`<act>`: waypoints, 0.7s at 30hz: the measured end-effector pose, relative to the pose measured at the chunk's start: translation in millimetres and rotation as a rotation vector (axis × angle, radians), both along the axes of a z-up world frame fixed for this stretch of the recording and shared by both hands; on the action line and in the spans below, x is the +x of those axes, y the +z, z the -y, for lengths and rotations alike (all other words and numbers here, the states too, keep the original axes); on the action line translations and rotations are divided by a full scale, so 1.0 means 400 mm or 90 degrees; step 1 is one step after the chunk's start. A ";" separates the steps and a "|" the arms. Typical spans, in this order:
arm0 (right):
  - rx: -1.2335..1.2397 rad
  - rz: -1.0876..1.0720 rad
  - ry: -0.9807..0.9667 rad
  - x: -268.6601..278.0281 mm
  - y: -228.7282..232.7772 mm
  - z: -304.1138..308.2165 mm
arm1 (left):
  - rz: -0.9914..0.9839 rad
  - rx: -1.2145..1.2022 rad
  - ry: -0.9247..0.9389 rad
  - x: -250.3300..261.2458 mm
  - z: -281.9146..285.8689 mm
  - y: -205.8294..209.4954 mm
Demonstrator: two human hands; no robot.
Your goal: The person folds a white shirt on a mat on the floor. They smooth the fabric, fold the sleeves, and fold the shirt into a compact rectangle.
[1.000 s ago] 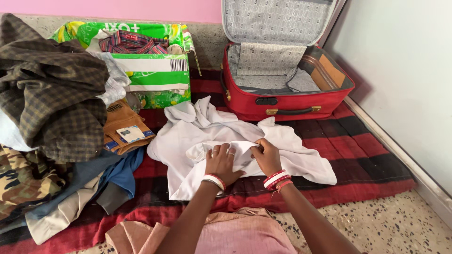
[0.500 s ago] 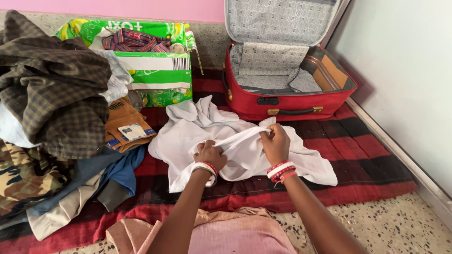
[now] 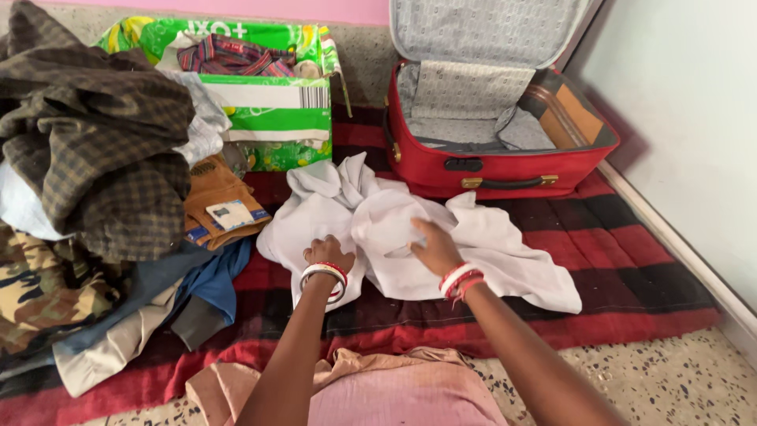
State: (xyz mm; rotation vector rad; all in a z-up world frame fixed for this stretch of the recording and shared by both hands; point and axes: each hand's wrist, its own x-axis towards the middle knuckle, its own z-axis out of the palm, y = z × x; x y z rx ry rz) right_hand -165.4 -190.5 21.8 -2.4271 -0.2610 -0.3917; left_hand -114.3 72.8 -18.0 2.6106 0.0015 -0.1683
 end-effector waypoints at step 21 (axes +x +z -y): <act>-0.100 -0.145 -0.337 -0.161 -0.096 0.153 | -0.163 -0.117 -0.031 -0.021 -0.051 -0.081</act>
